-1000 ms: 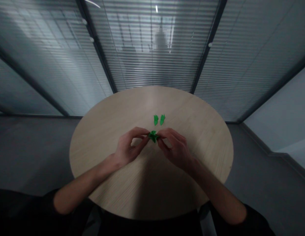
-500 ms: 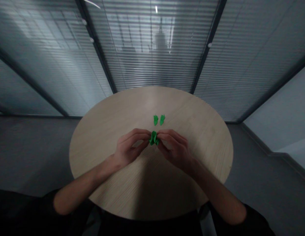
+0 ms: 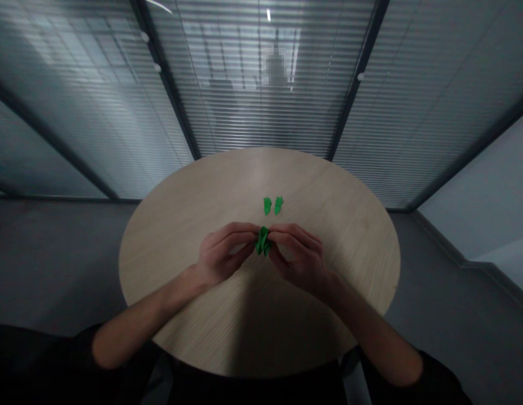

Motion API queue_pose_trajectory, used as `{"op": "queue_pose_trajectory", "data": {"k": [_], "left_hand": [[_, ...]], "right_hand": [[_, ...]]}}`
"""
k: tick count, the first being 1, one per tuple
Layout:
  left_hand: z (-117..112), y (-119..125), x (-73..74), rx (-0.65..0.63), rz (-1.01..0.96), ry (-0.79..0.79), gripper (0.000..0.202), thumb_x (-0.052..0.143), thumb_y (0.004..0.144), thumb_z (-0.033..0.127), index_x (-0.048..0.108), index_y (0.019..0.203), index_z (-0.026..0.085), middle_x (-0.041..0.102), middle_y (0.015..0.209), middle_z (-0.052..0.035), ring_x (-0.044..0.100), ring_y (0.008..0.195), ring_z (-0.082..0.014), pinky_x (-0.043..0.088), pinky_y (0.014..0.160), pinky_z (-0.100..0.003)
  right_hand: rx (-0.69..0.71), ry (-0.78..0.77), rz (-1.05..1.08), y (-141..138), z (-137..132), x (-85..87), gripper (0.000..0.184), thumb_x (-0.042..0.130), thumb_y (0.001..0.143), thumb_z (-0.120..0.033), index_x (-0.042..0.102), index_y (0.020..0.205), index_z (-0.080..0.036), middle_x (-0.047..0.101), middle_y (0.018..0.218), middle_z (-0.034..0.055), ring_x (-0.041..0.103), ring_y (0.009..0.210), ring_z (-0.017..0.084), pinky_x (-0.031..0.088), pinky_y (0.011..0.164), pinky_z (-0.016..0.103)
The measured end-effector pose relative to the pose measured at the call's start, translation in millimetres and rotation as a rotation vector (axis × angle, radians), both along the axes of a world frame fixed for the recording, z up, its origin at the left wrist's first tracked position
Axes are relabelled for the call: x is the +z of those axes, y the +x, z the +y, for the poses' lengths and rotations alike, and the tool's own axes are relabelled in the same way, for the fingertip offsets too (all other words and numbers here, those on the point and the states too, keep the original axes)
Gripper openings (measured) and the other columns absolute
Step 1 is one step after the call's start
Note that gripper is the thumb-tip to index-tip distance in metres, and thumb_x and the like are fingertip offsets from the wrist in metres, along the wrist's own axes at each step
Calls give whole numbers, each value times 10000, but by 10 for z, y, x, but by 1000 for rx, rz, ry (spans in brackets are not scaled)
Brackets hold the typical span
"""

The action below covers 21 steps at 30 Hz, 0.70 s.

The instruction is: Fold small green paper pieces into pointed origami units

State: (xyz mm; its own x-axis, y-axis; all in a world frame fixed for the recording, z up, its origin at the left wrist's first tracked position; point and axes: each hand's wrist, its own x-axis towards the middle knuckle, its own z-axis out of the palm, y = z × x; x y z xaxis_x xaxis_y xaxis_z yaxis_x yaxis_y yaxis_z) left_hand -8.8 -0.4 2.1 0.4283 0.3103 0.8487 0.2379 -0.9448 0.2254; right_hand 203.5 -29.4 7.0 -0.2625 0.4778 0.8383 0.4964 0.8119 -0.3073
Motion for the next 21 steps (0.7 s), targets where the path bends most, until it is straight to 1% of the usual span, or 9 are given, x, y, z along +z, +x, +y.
{"op": "queue_pose_trajectory", "data": {"k": [6,12,15,18,21], "left_hand": [[-6,40,46,-53,-22,-83,189,638,969,85,644,1151,137,728,1064,-115,730,964,-169,626,821,-276],[-1,62,48,-69,-60,-167,129,625,974,92,648,1085,153,715,969,-77,703,875,-154,612,757,-271],[3,66,18,-53,-57,-246,109,628,979,128,655,1081,157,715,969,-68,694,842,-145,616,730,-261],[-5,76,9,-36,-65,-358,98,635,978,163,663,1071,154,716,964,-59,693,813,-132,623,721,-249],[-26,89,38,-66,-71,-478,116,671,959,210,666,1053,142,712,964,-60,705,814,-130,633,727,-243]], "right_hand": [[11,41,12,-16,25,23,202,657,919,-100,688,1075,-224,768,968,59,752,875,191,630,787,327],[7,-10,12,-35,23,5,173,648,921,-107,661,1038,-234,744,892,30,733,807,176,610,739,297],[-9,-58,22,-44,23,-18,142,642,924,-123,643,1007,-239,716,848,13,709,763,166,590,700,283],[-28,-111,33,-45,22,-18,107,638,925,-138,634,971,-234,701,831,6,692,732,157,574,683,274],[-40,-178,48,-44,17,-3,68,649,922,-163,630,936,-227,690,801,-3,688,689,144,562,652,257]]}}
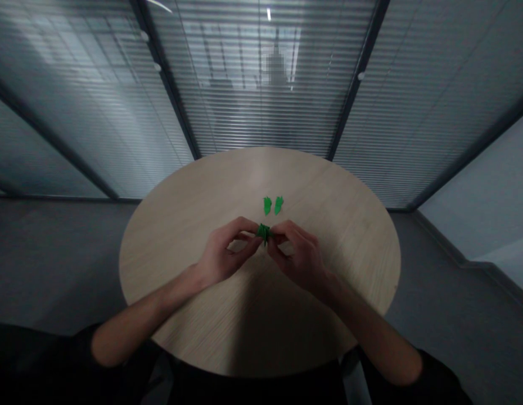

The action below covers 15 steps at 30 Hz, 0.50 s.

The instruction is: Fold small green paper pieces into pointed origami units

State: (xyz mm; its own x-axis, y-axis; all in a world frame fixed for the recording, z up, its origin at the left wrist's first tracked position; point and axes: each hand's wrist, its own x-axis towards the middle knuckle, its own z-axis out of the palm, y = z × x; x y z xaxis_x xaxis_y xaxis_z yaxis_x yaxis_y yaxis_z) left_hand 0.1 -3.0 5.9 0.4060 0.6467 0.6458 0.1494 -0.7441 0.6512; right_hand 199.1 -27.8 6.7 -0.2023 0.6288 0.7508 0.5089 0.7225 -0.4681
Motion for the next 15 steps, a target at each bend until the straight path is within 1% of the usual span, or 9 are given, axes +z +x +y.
{"op": "queue_pose_trajectory", "data": {"k": [2,4,7,11,15], "left_hand": [[-11,8,22,-39,-11,-79,185,726,924,244,660,1061,138,713,995,-68,714,811,-134,638,717,-242],[-13,12,30,-55,-18,-164,236,761,898,267,657,1069,141,717,1021,-71,720,807,-136,635,707,-238],[4,9,7,-45,-27,-262,177,707,941,272,663,1061,149,727,1002,-67,724,827,-143,619,699,-231],[45,3,-40,-34,-53,-324,139,644,978,264,664,1066,158,728,1011,-72,712,838,-146,602,702,-237],[74,23,-14,-96,-178,-417,139,634,975,279,642,1041,157,718,1006,-76,698,842,-150,618,724,-256]], "right_hand": [[-4,-46,3,1,-3,5,54,669,921,-192,627,930,-225,685,791,-7,690,671,140,555,630,250],[-9,-58,-2,0,-2,5,64,683,918,-208,623,929,-227,683,790,-9,691,671,141,555,628,250],[-12,-23,-14,-3,0,7,69,672,921,-192,616,929,-231,681,795,-7,679,683,143,564,648,259],[44,10,-22,9,-3,27,97,650,921,-165,633,991,-230,697,841,10,687,721,151,574,669,274],[9,-27,70,32,-6,41,121,636,938,-170,647,1041,-233,678,901,20,674,729,139,585,668,272]]}}
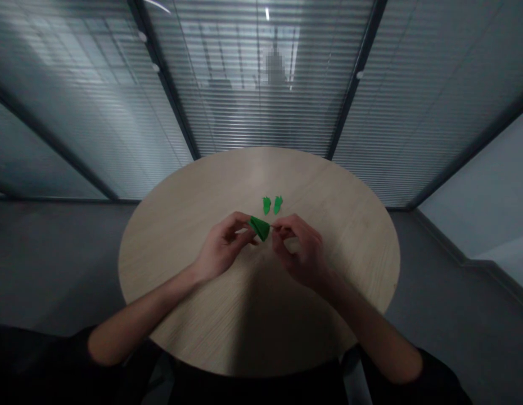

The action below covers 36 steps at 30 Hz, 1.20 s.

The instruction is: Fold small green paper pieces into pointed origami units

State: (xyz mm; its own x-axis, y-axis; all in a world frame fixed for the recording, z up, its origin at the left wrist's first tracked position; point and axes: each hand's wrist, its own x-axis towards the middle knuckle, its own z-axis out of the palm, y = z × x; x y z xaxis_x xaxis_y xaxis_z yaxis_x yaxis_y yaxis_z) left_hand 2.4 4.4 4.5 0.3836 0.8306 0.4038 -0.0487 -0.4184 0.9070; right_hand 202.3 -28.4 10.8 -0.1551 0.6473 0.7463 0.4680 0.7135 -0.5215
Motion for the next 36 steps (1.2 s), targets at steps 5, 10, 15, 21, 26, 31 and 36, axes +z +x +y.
{"op": "queue_pose_trajectory", "data": {"k": [5,10,15,21,26,31,36], "left_hand": [[1,6,89,-102,-83,-70,123,636,965,274,600,981,158,705,959,-72,681,806,-147,612,697,-258],[0,-8,80,-156,-92,-83,100,628,963,241,599,998,152,690,971,-72,658,775,-130,592,685,-247],[-6,-14,64,-142,-47,-48,76,608,970,218,627,1003,152,663,938,-49,643,764,-121,563,708,-251],[-19,-22,109,-161,-14,-77,79,616,966,233,622,978,155,645,910,-43,639,762,-131,568,699,-263],[-12,-11,90,-173,-33,-97,94,621,969,248,612,986,156,640,921,-46,642,764,-129,584,691,-259],[-12,5,81,-194,-83,-143,122,628,970,275,591,1003,164,636,937,-44,651,803,-142,621,676,-267],[-11,9,74,-229,-99,-157,142,645,967,271,580,1014,155,670,965,-66,692,846,-158,631,681,-261]], "right_hand": [[150,-169,158,-10,5,1,101,664,943,-201,646,1031,-248,640,1027,34,681,801,133,606,654,245],[223,-278,245,2,15,-1,125,722,909,-214,638,995,-251,633,969,7,670,778,118,595,642,214],[262,-299,160,22,26,20,55,719,904,-210,666,905,-221,668,878,6,681,764,129,606,655,230],[227,-283,109,49,21,49,30,741,893,-231,727,882,-207,764,852,31,745,764,166,640,706,284],[209,-261,80,47,17,67,58,748,890,-222,727,838,-206,783,852,38,754,767,169,627,699,275],[231,-350,209,17,31,40,85,769,886,-272,725,858,-205,760,857,28,747,771,161,652,728,290],[266,-466,328,21,51,0,177,819,851,-334,704,889,-205,755,825,17,747,718,156,649,666,270]]}}
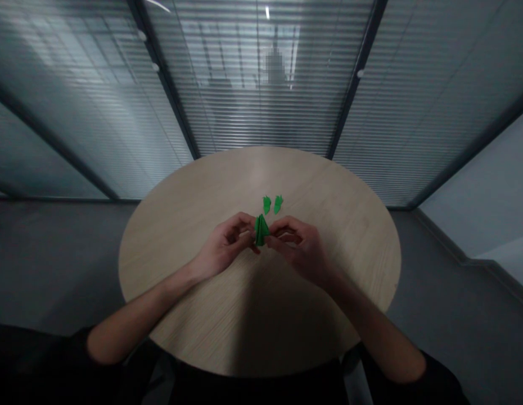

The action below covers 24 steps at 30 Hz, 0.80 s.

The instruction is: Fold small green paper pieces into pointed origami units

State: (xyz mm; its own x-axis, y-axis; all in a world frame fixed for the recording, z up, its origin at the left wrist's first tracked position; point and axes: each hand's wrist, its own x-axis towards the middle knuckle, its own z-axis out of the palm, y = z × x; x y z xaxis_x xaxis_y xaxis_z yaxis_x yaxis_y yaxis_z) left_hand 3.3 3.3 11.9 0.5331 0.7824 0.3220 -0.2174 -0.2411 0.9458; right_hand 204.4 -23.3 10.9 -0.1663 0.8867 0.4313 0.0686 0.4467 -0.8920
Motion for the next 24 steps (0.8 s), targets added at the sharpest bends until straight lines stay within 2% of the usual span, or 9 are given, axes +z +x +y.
{"op": "queue_pose_trajectory", "data": {"k": [6,13,17,20,24], "left_hand": [[-19,7,0,-34,-19,-11,142,649,973,271,572,1019,160,704,948,-69,713,843,-157,622,671,-245],[-17,9,-2,-23,-4,-12,176,665,966,310,580,986,156,708,939,-73,702,811,-146,628,669,-245],[-8,11,-11,20,-34,2,190,682,956,318,578,983,161,696,947,-66,689,813,-141,630,661,-239],[-6,18,-14,65,-40,8,199,683,954,328,569,984,167,691,929,-53,677,773,-132,631,646,-240],[-23,27,-21,129,-12,58,185,681,952,318,572,985,172,697,911,-48,676,746,-126,619,644,-229]], "right_hand": [[37,-29,80,-11,9,-6,222,802,871,-348,637,932,-212,738,817,7,743,688,144,633,626,247],[-34,3,83,-52,-14,-27,267,810,860,-360,604,967,-227,705,861,3,726,698,133,625,607,227],[-110,130,38,-70,-63,-3,199,781,884,-290,597,940,-240,687,981,18,728,839,142,642,683,239],[-102,265,-73,-68,-81,26,115,740,910,-266,629,911,-237,675,1074,48,714,928,164,656,743,290],[-148,424,-231,-76,-71,35,181,802,852,-301,668,962,-249,698,1126,72,695,1038,227,660,804,383]]}}
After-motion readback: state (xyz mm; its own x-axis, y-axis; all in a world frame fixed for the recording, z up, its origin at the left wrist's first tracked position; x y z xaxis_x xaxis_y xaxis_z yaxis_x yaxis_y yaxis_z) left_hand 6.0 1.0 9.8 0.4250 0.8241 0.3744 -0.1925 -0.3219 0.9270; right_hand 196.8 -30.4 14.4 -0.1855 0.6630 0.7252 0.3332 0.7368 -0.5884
